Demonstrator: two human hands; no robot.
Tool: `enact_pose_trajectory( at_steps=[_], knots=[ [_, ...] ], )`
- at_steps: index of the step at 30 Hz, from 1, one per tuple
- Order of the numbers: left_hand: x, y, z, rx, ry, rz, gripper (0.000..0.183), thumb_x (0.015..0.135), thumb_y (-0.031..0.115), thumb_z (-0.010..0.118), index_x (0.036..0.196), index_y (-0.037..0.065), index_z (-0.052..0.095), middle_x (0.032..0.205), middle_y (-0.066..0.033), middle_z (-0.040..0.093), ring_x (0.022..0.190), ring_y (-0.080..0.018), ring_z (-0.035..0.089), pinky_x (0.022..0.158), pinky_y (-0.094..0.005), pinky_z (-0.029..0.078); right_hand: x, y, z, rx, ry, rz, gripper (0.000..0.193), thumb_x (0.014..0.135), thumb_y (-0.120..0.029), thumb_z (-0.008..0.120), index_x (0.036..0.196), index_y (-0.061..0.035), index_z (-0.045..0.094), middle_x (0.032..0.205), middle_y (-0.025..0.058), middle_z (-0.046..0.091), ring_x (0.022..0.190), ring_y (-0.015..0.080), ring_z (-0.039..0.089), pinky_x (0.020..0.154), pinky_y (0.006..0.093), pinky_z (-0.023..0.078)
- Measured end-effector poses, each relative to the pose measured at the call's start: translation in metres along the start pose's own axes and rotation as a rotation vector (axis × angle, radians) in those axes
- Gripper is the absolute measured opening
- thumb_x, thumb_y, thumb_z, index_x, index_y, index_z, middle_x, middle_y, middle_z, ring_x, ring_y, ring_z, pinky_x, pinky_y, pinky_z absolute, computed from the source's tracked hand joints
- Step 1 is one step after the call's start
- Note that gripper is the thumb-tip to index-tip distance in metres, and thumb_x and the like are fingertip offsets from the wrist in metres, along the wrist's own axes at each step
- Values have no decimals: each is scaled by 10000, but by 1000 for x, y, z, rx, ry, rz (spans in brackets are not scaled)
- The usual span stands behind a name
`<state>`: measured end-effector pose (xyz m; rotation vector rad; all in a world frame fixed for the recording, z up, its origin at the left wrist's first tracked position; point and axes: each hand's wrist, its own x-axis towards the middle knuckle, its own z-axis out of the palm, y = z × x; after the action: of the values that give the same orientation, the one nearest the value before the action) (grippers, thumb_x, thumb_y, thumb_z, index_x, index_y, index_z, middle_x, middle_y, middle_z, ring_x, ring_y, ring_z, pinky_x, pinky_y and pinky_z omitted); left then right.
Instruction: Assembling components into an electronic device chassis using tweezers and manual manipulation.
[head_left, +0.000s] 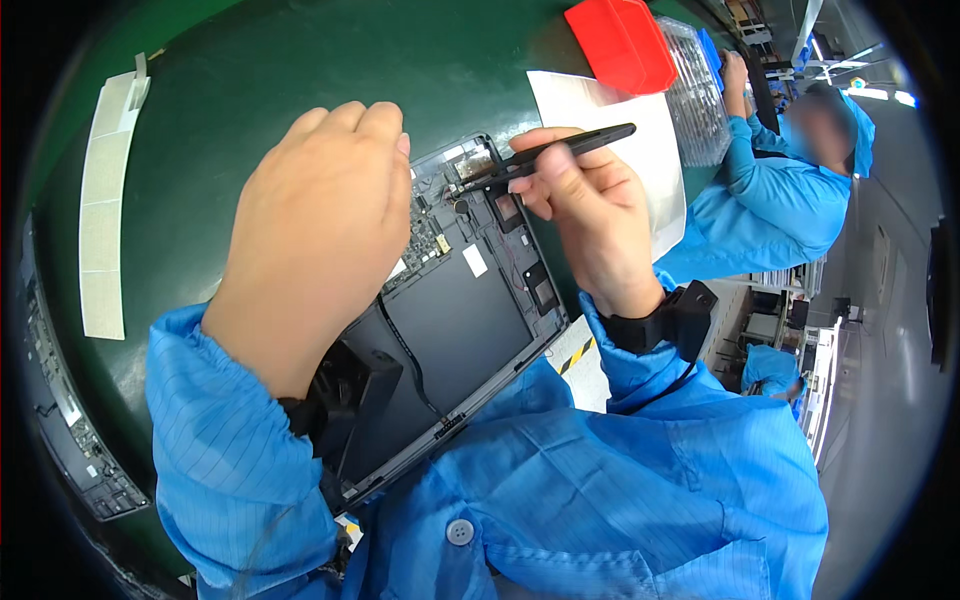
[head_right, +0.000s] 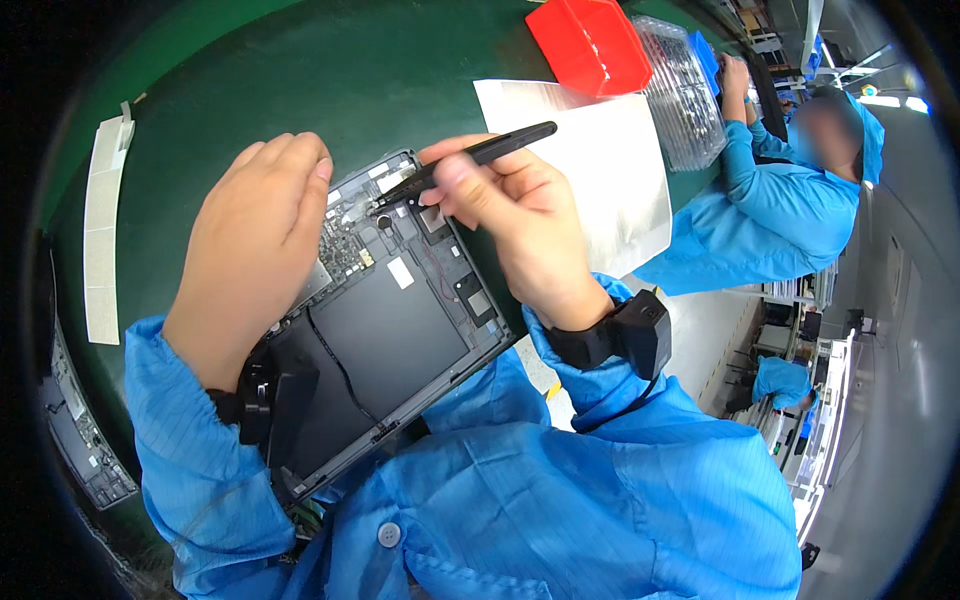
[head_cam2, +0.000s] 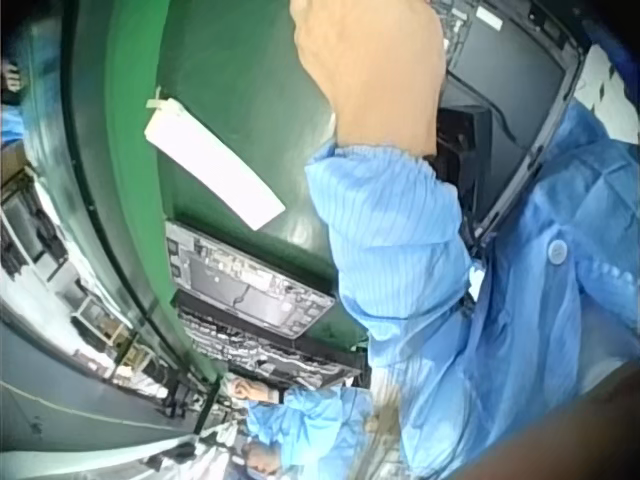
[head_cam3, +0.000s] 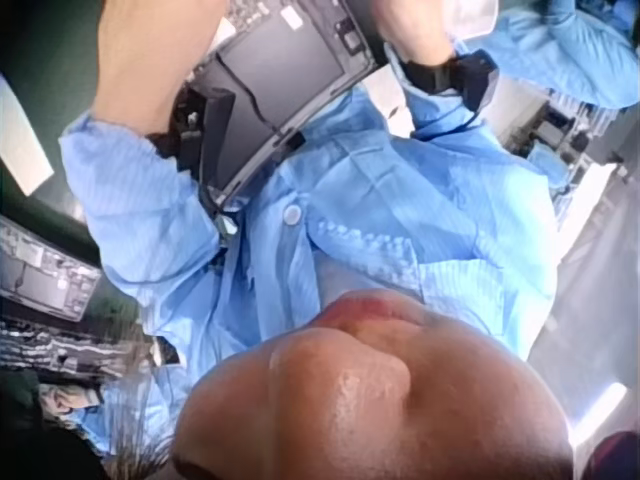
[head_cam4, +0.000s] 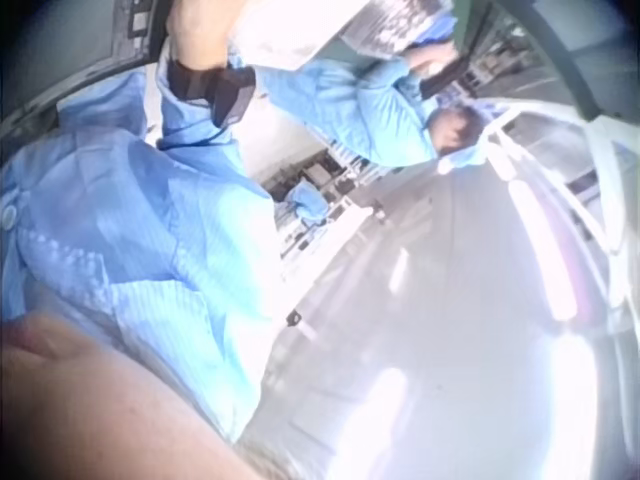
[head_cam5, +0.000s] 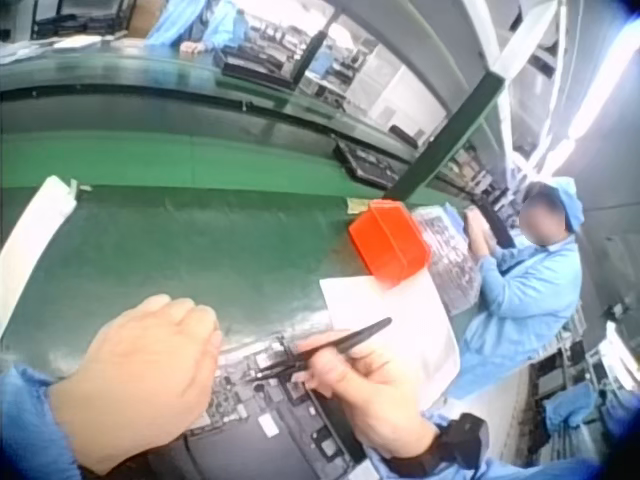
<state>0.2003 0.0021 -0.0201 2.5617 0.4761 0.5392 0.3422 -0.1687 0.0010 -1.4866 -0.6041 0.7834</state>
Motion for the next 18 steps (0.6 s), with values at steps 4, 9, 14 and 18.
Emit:
enact_pose_trajectory(
  at_steps=[4, 9, 14, 18],
  knots=[
    [1, 2, -1, -31, -28, -24, 175, 989, 145, 497, 924, 3, 576, 891, -152, 617, 889, -336, 585, 775, -447, 483, 0, 8, 1, 110, -36, -10, 189, 971, -111, 682, 1116, 10, 671, 879, 34, 692, 806, 76, 619, 732, 210, 472],
    [2, 4, -1, -72, -38, -32, 161, 996, 121, 488, 922, -5, 555, 887, -165, 585, 884, -354, 561, 771, -447, 450, 3, 10, 11, 113, -2, -4, 162, 951, -90, 707, 1083, -2, 674, 886, 20, 692, 781, 52, 601, 691, 195, 464],
    [0, 4, -1, -80, 4, -19, 147, 994, 120, 502, 937, 2, 570, 873, -153, 576, 871, -340, 563, 762, -430, 450, 5, 15, 12, 76, 3, -1, 152, 947, -93, 715, 1063, -3, 680, 858, 9, 687, 751, 35, 580, 673, 188, 451],
    [0, 4, -1, -75, 9, -17, 144, 993, 118, 505, 944, 4, 577, 869, -152, 575, 868, -334, 567, 760, -426, 451, 6, 15, 14, 27, 16, -17, 142, 946, -89, 715, 1056, -5, 684, 824, -9, 670, 700, 24, 545, 631, 180, 421]
  ],
)
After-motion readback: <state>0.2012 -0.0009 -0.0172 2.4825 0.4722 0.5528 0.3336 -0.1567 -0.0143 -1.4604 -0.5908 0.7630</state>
